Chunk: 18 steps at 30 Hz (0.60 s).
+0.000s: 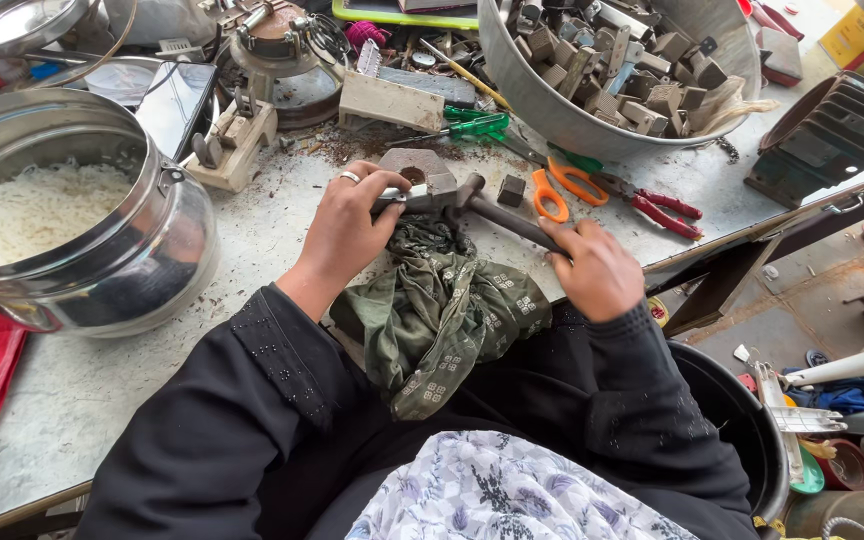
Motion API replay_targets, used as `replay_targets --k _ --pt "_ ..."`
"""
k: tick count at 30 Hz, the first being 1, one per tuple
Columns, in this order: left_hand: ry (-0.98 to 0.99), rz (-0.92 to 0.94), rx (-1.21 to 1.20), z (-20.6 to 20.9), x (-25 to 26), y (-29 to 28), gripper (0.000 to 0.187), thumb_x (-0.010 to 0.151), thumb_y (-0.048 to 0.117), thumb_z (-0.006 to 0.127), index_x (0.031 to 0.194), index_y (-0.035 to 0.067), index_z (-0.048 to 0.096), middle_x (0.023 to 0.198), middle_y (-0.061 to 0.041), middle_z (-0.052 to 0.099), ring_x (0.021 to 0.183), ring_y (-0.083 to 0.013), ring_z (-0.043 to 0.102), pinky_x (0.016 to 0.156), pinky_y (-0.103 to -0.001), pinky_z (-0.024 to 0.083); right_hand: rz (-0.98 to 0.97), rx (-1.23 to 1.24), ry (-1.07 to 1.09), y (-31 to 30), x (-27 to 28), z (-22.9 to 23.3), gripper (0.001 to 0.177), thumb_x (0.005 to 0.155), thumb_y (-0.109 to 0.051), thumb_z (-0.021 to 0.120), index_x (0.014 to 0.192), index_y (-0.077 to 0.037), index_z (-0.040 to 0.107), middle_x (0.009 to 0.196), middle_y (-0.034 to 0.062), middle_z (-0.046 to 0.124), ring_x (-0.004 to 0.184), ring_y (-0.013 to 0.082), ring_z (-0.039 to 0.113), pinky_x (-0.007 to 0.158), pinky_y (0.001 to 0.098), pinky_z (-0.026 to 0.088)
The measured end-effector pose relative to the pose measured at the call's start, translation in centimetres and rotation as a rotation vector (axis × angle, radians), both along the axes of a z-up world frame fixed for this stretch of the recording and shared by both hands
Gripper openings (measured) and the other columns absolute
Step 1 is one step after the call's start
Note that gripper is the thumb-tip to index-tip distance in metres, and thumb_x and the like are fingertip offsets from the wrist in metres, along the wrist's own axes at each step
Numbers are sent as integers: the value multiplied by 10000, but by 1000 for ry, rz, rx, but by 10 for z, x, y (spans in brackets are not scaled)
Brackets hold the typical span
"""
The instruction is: The person sits on the floor and repeatedly hammers a small metal piece placed on an anvil. They use a hammer in their right hand and hold the metal piece with their left hand, occasionally adjusting its position. A second person is visible in the background eating from a plate.
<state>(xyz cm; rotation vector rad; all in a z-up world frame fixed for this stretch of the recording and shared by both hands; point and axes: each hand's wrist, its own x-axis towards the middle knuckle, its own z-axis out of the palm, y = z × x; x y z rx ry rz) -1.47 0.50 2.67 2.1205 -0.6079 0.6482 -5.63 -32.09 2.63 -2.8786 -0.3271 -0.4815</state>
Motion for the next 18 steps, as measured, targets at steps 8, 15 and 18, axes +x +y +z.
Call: replay_targets --k 8,15,18 --pt "-58 98 43 -4 0 -4 247 877 75 767 1118 93 714 1082 -98 659 1022 -335 619 908 -443 495 169 115 -93 15 56 -17 370 1012 -399 625 1295 -180 717 1309 203 586 1258 384 519 1083 503 395" --pt "-3 74 37 -4 1 -1 261 911 150 766 1155 100 690 1117 -104 643 1042 -318 621 907 -433 502 189 225 4 32 72 -24 377 1008 -429 615 1178 -121 751 1448 222 510 1331 401 484 1105 493 379" --pt "38 71 3 -4 2 -1 338 922 193 763 1224 94 649 1152 -118 619 1027 -309 617 879 -423 505 182 311 -50 24 71 -26 371 1029 -405 608 1158 -90 758 1407 214 550 1298 368 522 1103 469 401"
